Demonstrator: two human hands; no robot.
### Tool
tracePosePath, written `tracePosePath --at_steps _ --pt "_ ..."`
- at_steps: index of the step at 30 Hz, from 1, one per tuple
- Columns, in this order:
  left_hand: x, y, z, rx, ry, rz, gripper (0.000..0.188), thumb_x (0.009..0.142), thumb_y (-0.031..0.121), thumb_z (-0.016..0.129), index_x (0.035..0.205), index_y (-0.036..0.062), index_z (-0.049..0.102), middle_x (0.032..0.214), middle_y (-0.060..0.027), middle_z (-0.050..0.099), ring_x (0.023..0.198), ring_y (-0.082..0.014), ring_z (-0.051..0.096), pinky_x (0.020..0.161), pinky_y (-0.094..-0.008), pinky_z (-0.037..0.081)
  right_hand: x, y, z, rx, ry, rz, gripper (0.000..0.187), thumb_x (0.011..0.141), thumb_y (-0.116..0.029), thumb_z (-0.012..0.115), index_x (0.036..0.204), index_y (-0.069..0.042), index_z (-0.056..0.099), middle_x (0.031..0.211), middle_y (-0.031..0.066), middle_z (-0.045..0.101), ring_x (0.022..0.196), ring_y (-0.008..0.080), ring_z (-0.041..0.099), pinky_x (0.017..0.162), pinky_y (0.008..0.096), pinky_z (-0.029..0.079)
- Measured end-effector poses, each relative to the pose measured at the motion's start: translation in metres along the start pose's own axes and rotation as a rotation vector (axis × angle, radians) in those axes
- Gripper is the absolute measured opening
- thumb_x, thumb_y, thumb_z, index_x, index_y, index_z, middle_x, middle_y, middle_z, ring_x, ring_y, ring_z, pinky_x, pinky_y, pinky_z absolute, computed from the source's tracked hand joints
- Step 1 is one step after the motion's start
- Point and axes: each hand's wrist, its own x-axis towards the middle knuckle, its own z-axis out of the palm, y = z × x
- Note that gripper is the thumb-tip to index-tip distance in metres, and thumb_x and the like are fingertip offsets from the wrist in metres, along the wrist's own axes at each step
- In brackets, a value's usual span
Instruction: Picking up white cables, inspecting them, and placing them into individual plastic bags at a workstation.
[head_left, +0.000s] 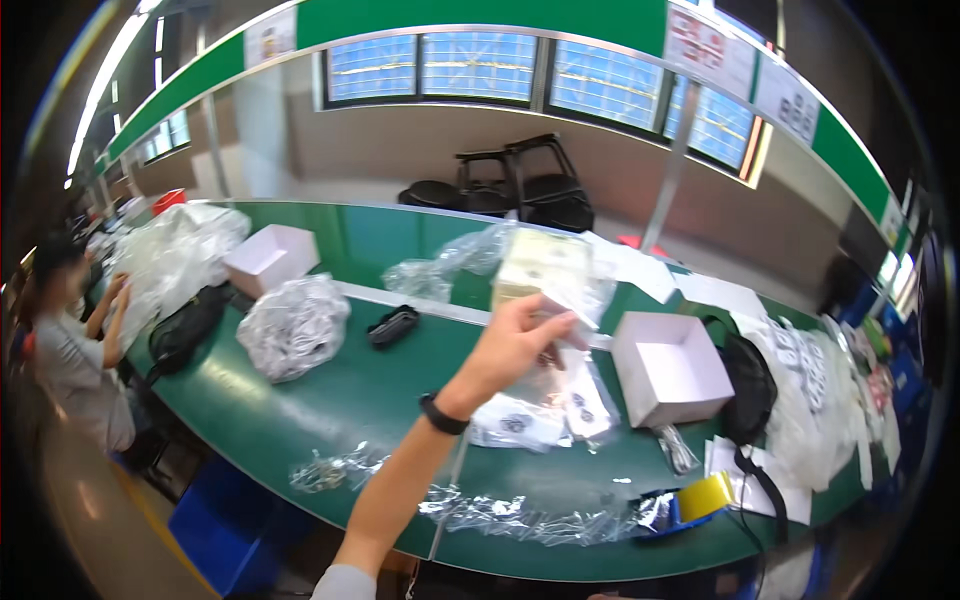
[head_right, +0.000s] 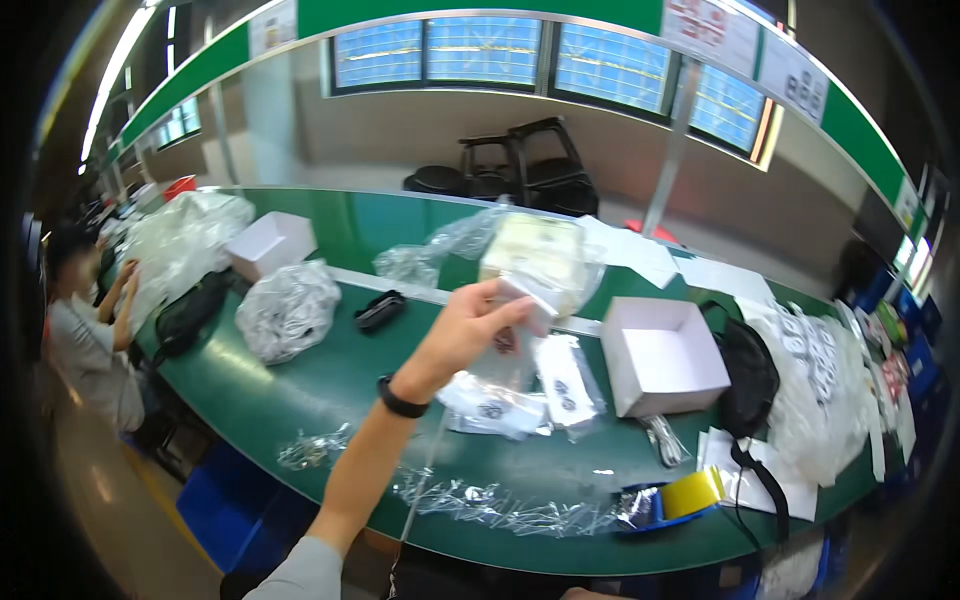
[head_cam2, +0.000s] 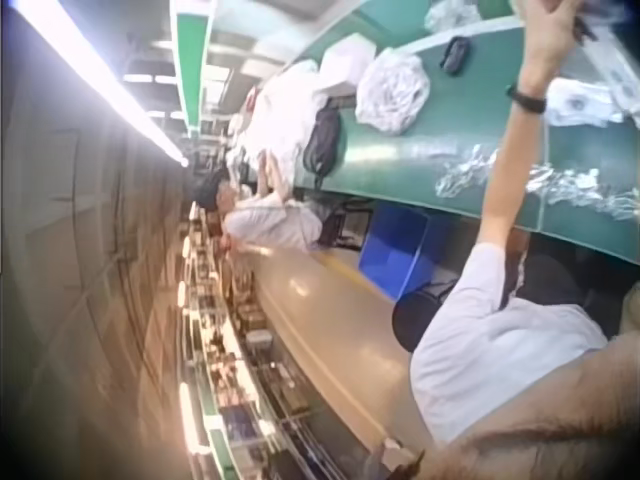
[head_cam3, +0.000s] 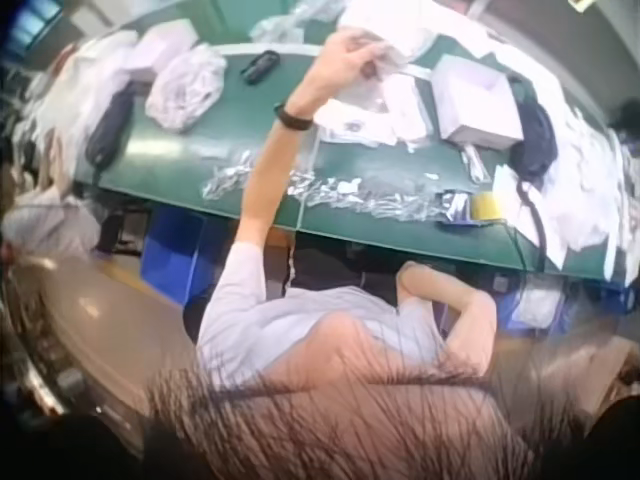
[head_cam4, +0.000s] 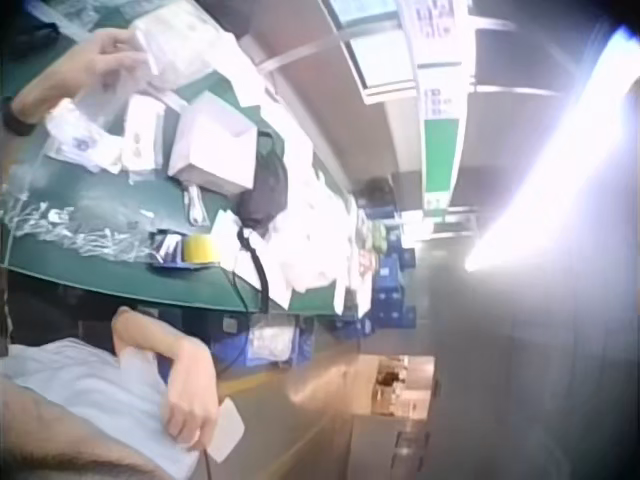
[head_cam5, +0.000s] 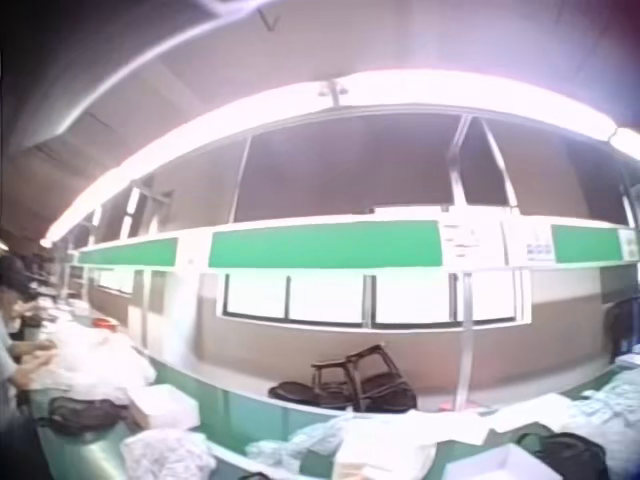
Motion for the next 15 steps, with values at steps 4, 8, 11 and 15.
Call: tracePosePath --at_steps 4,8,11,15 --pt "0.009 -0.001 0.018 -0.049 -0.055 0.013 0.019 0.098 0.016 0.058 0.106 -0.0002 0.062 0.09 -0.0107 0.073 0.064 -0.0099 0.064 0.056 -0.0232 0.05 -0.025 0.003 -0.045 -0.27 0.1 -0.088 0.025 0.096 -0.023 0.052 0.113 -0.008 0.064 0.087 0.0071 0.062 0.079 0.0345 0.061 0.063 0.0416 0.048" --pt "0.003 -0.013 0.002 0.026 0.029 -0.035 0.018 0.096 0.015 0.06 0.105 -0.0008 0.062 0.089 -0.0096 0.073 0.066 -0.0078 0.064 0.057 -0.0221 0.05 -0.025 0.056 -0.061 -0.579 1.78 -0.102 0.014 0.084 -0.011 0.066 0.078 0.001 0.067 0.077 0.011 0.067 0.07 0.0179 0.065 0.064 0.0283 0.05" --pt "0.006 -0.015 0.012 0.036 0.055 -0.024 0.016 0.094 0.015 0.064 0.1 0.0 0.064 0.089 -0.0081 0.074 0.068 -0.0071 0.064 0.06 -0.0209 0.049 -0.061 0.024 -0.119 -0.784 1.702 0.759 0.021 0.081 -0.004 0.069 0.1 0.003 0.062 0.08 0.0073 0.065 0.072 0.0146 0.061 0.065 0.025 0.048" --pt "0.007 -0.019 0.017 0.171 0.091 0.081 0.018 0.091 0.009 0.067 0.105 -0.003 0.065 0.095 -0.0103 0.073 0.083 -0.0109 0.068 0.075 -0.0235 0.053 -0.098 0.056 -0.182 -0.907 2.199 0.51 0.021 0.094 -0.016 0.062 0.107 0.001 0.06 0.086 0.0021 0.061 0.073 0.0088 0.056 0.067 0.0225 0.045"
